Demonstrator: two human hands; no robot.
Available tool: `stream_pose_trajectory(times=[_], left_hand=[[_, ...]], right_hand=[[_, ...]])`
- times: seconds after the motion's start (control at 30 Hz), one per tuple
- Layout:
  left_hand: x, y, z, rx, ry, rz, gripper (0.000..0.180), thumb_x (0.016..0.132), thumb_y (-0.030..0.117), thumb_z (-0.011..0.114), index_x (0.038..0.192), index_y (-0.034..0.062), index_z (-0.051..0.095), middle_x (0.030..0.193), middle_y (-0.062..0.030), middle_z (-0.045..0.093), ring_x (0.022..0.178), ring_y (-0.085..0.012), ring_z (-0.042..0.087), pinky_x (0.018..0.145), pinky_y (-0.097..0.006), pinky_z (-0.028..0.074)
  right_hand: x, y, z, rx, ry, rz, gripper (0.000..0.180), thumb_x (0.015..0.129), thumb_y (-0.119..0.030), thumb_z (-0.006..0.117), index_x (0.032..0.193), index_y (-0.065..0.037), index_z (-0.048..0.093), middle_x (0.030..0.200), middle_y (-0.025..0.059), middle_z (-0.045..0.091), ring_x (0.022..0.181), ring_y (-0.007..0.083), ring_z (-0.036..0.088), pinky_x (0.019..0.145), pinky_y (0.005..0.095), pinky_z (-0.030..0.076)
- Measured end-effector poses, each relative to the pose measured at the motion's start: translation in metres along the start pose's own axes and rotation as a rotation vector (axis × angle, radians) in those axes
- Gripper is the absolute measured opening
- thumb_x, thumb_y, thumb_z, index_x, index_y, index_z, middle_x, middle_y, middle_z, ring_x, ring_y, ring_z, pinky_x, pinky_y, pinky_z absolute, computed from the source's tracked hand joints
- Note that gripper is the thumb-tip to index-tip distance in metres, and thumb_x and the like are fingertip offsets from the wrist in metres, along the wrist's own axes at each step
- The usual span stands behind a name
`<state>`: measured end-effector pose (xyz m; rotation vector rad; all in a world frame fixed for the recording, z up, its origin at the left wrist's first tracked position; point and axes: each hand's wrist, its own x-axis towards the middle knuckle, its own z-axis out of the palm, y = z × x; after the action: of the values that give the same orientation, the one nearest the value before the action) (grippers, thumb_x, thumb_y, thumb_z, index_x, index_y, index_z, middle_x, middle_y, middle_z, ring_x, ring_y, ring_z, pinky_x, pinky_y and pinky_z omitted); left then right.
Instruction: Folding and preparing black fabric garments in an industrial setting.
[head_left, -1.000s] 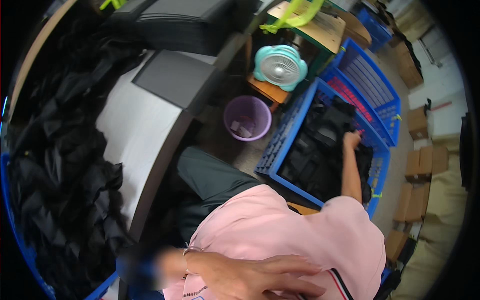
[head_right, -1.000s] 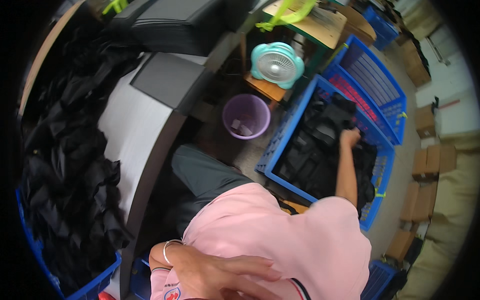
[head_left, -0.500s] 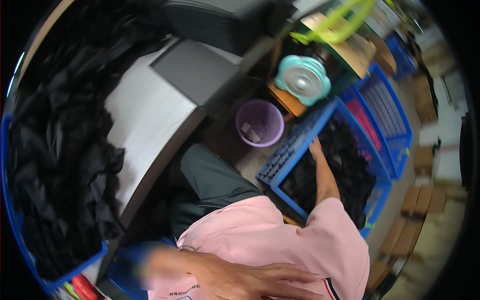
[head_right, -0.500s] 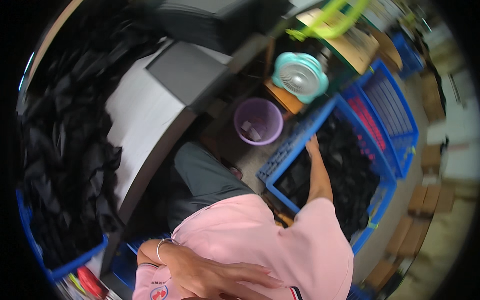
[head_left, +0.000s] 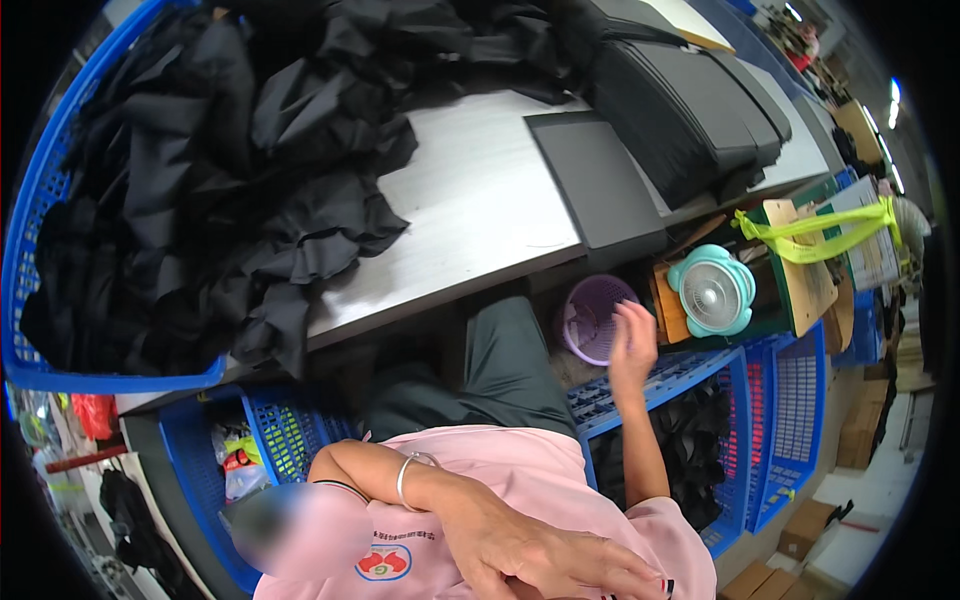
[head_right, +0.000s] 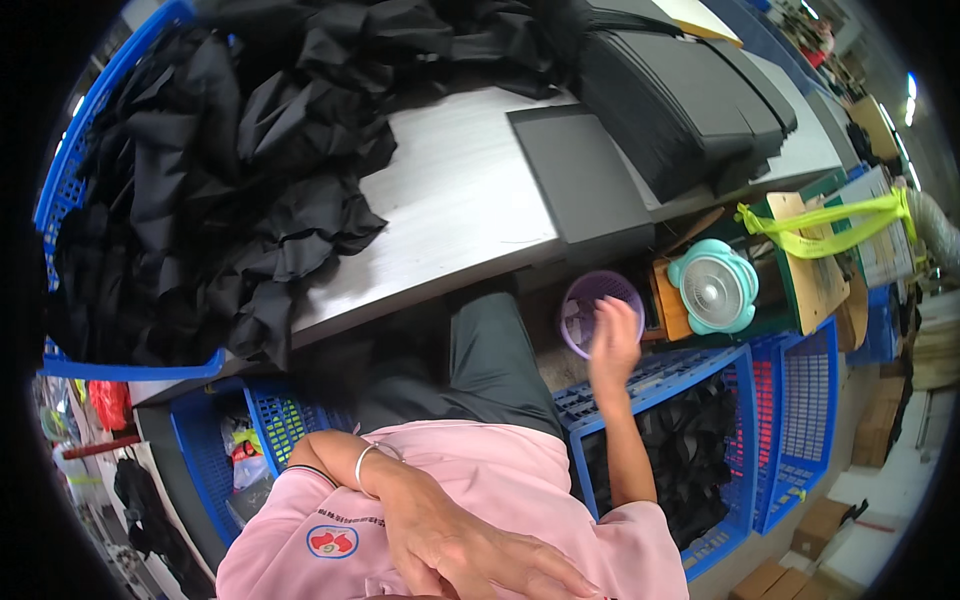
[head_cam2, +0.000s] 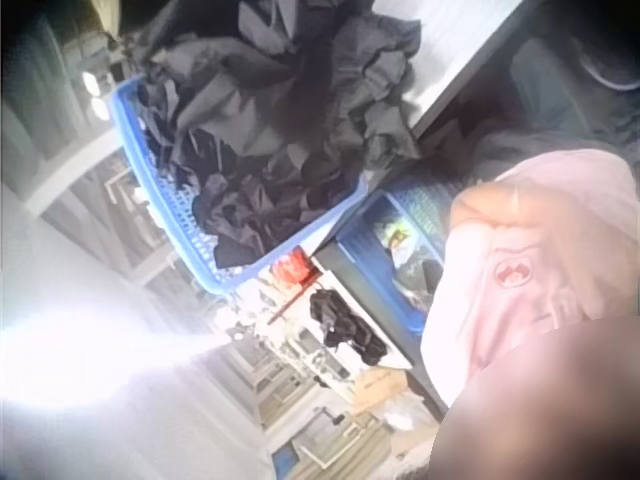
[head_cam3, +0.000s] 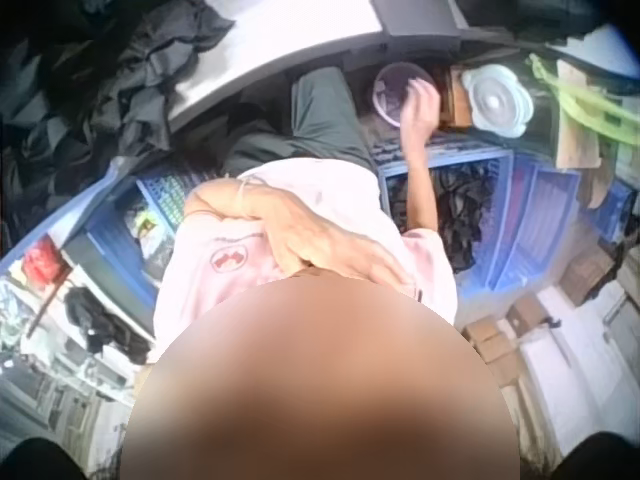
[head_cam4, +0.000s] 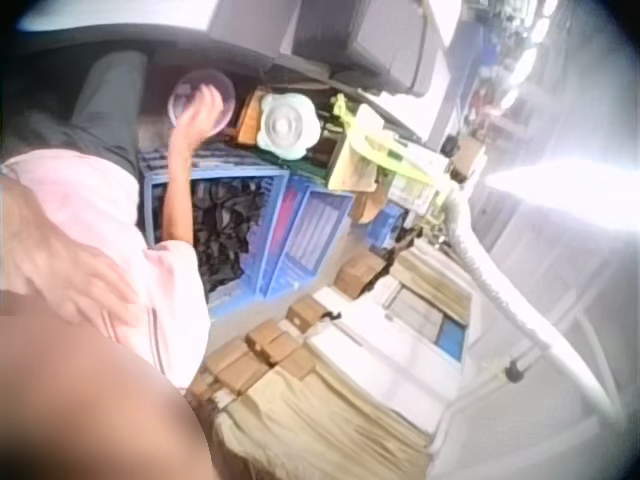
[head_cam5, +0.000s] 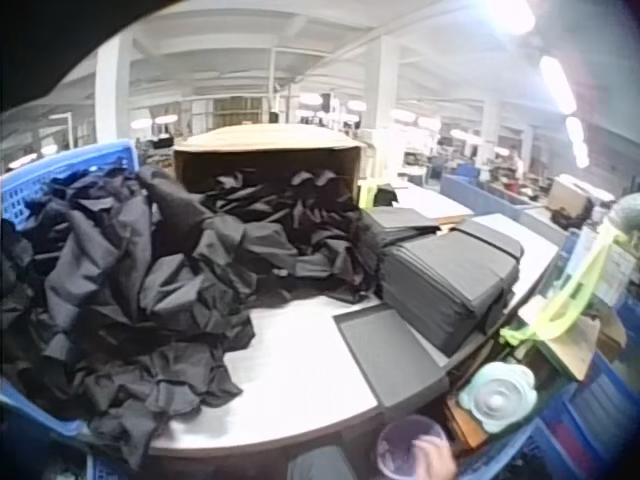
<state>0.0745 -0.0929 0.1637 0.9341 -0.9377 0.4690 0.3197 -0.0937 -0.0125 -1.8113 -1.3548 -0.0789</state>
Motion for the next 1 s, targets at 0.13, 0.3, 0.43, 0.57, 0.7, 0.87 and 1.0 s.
stream_pose_trajectory(times=[0.13,0.3,0.43,0.57,0.7,0.87,1.0], left_hand=[[-0.006,0.042,0.004,-0.163,-0.005,-0.309,0.069,0.103,0.05,0.042,0.149,-0.0015,0.039,0.156,-0.0287,0.028,0.146,-0.0483,0.023,0.113,-0.064,0.021],[-0.016,0.068,-0.008,0.343,0.104,0.06,0.055,0.104,0.038,0.047,0.138,-0.0051,0.051,0.14,-0.027,0.052,0.128,-0.0479,0.049,0.108,-0.059,0.035],[-0.062,0.068,-0.008,0.458,0.277,-0.096,0.014,0.085,0.014,0.074,0.098,0.0076,0.073,0.145,-0.0277,0.048,0.142,-0.0493,0.033,0.11,-0.061,0.031],[-0.072,0.078,-0.017,0.522,0.485,-0.198,0.013,0.085,0.01,0.073,0.098,0.0064,0.072,0.147,-0.0263,0.047,0.141,-0.0444,0.038,0.113,-0.056,0.029],[-0.073,0.088,-0.017,0.695,0.766,-0.365,0.015,0.084,0.004,0.072,0.099,0.0041,0.072,0.145,-0.024,0.05,0.138,-0.0357,0.045,0.113,-0.046,0.035],[-0.097,0.092,-0.036,1.041,1.083,-0.277,0.016,0.084,0.005,0.071,0.1,0.0049,0.069,0.139,-0.0167,0.058,0.127,-0.0261,0.055,0.106,-0.037,0.042],[-0.119,0.072,-0.068,1.31,1.328,-0.294,0.052,0.079,0.013,0.079,0.125,0.0027,0.058,0.149,-0.0194,0.045,0.137,-0.0313,0.046,0.112,-0.04,0.036]], right_hand=[[0.039,-0.1,0.065,0.274,-0.136,-0.281,0.017,0.087,0.004,0.067,0.103,-0.001,0.069,0.104,0.0144,0.067,0.092,0.0303,0.067,0.081,0.0361,0.054],[0.079,-0.186,0.117,0.461,-0.174,-0.422,0.016,0.084,0.005,0.07,0.099,0.0,0.068,0.096,0.0112,0.067,0.077,0.0254,0.068,0.066,0.0319,0.054],[0.128,-0.243,0.146,0.521,-0.021,-0.46,0.024,0.082,0.007,0.07,0.103,-0.004,0.069,0.104,0.0102,0.066,0.071,0.021,0.065,0.061,0.0287,0.052],[0.185,-0.298,0.174,0.093,0.323,-0.895,0.042,0.078,0.002,0.074,0.117,-0.012,0.07,0.129,0.0092,0.055,0.091,0.0238,0.064,0.073,0.0313,0.053],[0.204,-0.288,0.174,0.279,0.158,-0.717,0.022,0.078,0.004,0.064,0.097,-0.006,0.068,0.107,0.0107,0.064,0.096,0.0253,0.063,0.079,0.0348,0.052],[0.179,-0.262,0.103,0.744,0.197,-0.046,0.007,0.096,-0.001,0.059,0.098,-0.001,0.066,0.074,0.0012,0.062,0.066,0.0072,0.055,0.061,0.0221,0.044],[0.137,-0.166,0.105,0.96,0.061,0.274,0.01,0.097,-0.005,0.056,0.093,-0.002,0.065,0.072,-0.002,0.061,0.067,0.0072,0.057,0.062,0.0215,0.046]])
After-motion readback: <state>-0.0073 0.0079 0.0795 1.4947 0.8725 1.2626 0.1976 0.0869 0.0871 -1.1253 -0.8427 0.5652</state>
